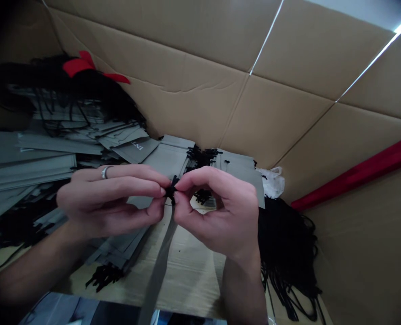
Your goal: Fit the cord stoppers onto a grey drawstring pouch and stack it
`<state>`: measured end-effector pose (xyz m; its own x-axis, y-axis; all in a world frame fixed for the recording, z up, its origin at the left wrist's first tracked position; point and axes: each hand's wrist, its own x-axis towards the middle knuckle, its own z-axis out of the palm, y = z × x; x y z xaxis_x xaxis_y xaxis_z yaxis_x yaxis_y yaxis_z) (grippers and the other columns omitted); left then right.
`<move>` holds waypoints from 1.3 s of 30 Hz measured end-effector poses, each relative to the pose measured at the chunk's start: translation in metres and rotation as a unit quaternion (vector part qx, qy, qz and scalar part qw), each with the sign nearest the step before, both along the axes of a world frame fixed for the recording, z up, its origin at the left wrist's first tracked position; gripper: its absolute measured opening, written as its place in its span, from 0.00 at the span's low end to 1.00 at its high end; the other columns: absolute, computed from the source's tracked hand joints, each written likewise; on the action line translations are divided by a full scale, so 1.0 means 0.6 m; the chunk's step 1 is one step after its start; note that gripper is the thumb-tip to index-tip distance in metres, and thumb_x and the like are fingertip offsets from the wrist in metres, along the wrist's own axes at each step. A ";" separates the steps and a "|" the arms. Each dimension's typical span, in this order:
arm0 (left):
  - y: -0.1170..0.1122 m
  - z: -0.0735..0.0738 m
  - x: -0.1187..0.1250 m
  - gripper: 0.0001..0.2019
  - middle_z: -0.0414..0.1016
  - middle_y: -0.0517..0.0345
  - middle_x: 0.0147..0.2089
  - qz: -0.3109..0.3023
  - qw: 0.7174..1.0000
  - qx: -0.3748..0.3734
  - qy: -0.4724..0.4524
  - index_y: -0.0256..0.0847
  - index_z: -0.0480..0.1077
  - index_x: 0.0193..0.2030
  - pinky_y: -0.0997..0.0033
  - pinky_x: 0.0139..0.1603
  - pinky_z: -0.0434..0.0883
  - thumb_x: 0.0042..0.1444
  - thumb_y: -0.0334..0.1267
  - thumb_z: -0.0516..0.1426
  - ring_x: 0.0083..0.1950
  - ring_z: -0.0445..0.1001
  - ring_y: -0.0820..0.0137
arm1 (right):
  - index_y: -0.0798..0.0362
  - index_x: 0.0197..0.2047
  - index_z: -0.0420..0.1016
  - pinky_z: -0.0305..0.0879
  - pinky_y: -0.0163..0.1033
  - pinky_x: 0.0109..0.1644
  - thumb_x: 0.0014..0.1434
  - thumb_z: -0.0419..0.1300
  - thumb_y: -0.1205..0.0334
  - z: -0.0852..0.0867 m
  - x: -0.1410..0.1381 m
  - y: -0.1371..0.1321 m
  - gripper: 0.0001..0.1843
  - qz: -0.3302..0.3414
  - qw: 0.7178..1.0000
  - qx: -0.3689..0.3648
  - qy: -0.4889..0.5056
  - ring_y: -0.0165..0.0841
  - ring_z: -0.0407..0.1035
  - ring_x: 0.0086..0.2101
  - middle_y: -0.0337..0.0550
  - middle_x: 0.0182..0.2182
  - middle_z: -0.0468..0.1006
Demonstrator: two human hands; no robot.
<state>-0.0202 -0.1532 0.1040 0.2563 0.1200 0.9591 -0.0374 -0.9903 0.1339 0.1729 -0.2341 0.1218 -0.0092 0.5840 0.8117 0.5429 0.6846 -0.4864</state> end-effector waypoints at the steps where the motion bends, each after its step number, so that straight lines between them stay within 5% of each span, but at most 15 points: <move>1: 0.002 0.000 0.001 0.09 0.87 0.60 0.38 -0.006 1.000 0.000 0.001 0.41 0.78 0.39 0.80 0.37 0.81 0.61 0.23 0.68 0.35 0.85 0.75 | 0.45 0.42 0.85 0.78 0.41 0.35 0.58 0.70 0.77 0.000 -0.001 0.000 0.16 0.002 1.000 0.001 0.008 0.34 0.81 0.34 0.35 0.34 0.87; 8: 0.008 0.010 -0.003 0.07 0.88 0.57 0.40 -0.102 0.991 -0.082 0.024 0.42 0.80 0.41 0.78 0.39 0.84 0.61 0.27 0.71 0.36 0.85 0.73 | 0.44 0.42 0.86 0.78 0.43 0.34 0.59 0.70 0.76 0.002 0.000 0.002 0.15 0.008 1.000 0.017 0.016 0.36 0.81 0.34 0.36 0.33 0.86; 13: 0.005 0.008 -0.006 0.07 0.89 0.57 0.42 0.005 1.000 -0.009 0.018 0.43 0.81 0.42 0.76 0.39 0.84 0.62 0.27 0.70 0.37 0.86 0.73 | 0.44 0.44 0.86 0.81 0.43 0.40 0.59 0.71 0.78 0.002 0.001 0.003 0.18 -0.005 1.000 0.008 0.008 0.36 0.83 0.36 0.35 0.36 0.87; 18: 0.004 0.010 -0.006 0.06 0.89 0.58 0.41 -0.035 0.999 -0.016 0.011 0.40 0.80 0.43 0.80 0.39 0.83 0.63 0.25 0.68 0.38 0.86 0.75 | 0.43 0.44 0.86 0.81 0.44 0.38 0.58 0.71 0.77 0.004 0.003 0.000 0.18 -0.009 1.000 0.008 -0.004 0.37 0.83 0.37 0.36 0.36 0.88; 24: -0.002 0.010 -0.009 0.08 0.89 0.62 0.39 0.013 0.999 -0.041 0.012 0.44 0.80 0.43 0.77 0.35 0.83 0.64 0.26 0.68 0.37 0.88 0.72 | 0.43 0.43 0.86 0.82 0.44 0.37 0.58 0.71 0.76 0.005 0.003 -0.001 0.17 -0.015 1.000 0.010 -0.005 0.38 0.83 0.36 0.37 0.35 0.88; 31: 0.002 0.004 -0.005 0.08 0.89 0.52 0.42 0.078 0.990 0.116 -0.002 0.37 0.81 0.42 0.73 0.41 0.87 0.60 0.32 0.74 0.38 0.88 0.70 | 0.44 0.44 0.85 0.82 0.44 0.40 0.59 0.72 0.78 0.005 -0.004 -0.004 0.17 -0.023 1.000 0.013 0.002 0.37 0.83 0.37 0.35 0.35 0.87; 39: -0.008 -0.002 -0.012 0.07 0.89 0.53 0.41 0.126 0.984 0.121 0.023 0.39 0.82 0.45 0.69 0.39 0.88 0.63 0.33 0.73 0.36 0.87 0.67 | 0.43 0.45 0.85 0.82 0.46 0.41 0.59 0.72 0.77 0.006 -0.002 -0.004 0.18 -0.022 1.000 0.017 -0.008 0.37 0.84 0.37 0.35 0.36 0.88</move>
<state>-0.0277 -0.1582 0.1027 0.2910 -0.0453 0.9556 0.2146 -0.9703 -0.1114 0.1718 -0.2363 0.1252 0.0033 0.5561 0.8311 0.5806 0.6756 -0.4543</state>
